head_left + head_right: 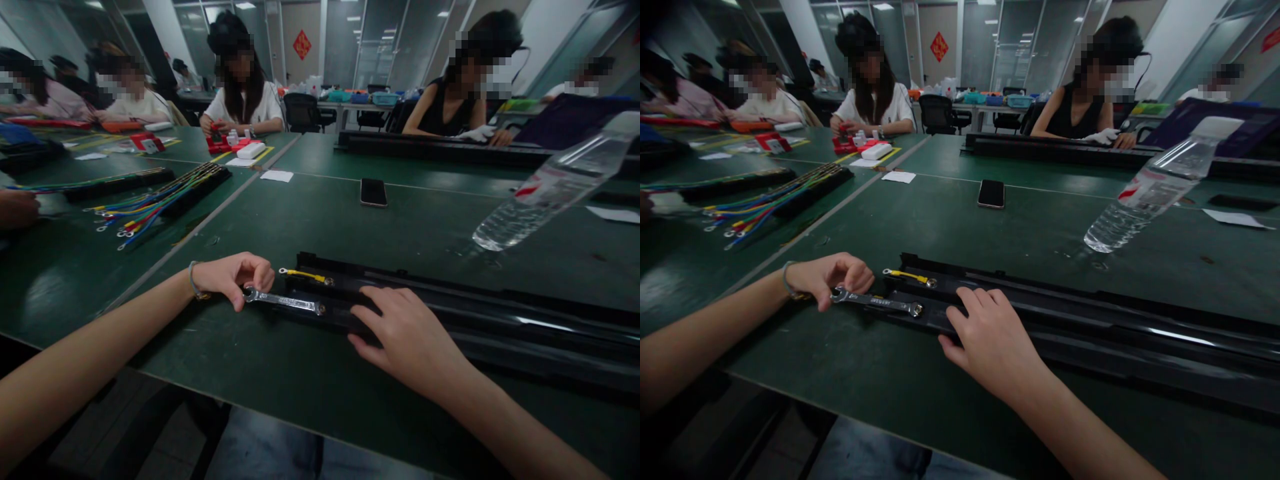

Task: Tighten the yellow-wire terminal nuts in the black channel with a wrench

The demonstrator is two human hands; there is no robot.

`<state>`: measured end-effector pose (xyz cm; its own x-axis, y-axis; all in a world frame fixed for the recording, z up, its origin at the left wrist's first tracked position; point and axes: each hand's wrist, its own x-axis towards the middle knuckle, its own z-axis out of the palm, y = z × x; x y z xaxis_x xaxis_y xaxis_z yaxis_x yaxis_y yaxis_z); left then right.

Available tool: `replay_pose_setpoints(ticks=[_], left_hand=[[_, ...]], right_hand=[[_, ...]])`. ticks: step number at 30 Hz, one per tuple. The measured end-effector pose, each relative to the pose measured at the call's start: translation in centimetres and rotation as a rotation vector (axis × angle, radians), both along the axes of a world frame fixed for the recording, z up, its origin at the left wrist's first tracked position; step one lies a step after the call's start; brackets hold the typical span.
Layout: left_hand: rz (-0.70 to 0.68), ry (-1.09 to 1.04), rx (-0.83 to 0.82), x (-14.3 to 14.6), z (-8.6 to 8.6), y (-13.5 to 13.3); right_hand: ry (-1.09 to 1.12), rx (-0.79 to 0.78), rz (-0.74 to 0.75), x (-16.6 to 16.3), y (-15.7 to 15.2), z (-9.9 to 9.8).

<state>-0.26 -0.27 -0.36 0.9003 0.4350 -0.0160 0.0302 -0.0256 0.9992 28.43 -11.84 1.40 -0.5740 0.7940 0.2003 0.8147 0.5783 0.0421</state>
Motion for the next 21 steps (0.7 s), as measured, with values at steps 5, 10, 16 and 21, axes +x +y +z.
replay_pose_setpoints(ticks=[5, 10, 16, 21], left_hand=[[0.063, -0.031, -0.005, -0.3, -0.3, 0.4], [0.128, -0.078, 0.02, -0.4, -0.6, 0.8], [0.25, -0.056, 0.06, -0.4, -0.7, 1.2], [0.314, -0.002, 0.076, -0.4, -0.7, 1.3]], right_hand=[[-0.003, 0.0, -0.002, 0.0, 0.1, -0.1], [0.004, 0.006, 0.004, 0.0, 0.0, -0.1], [-0.001, 0.019, 0.001, 0.0, 0.0, 0.0], [-0.001, 0.019, 0.003, 0.0, 0.1, -0.1]])
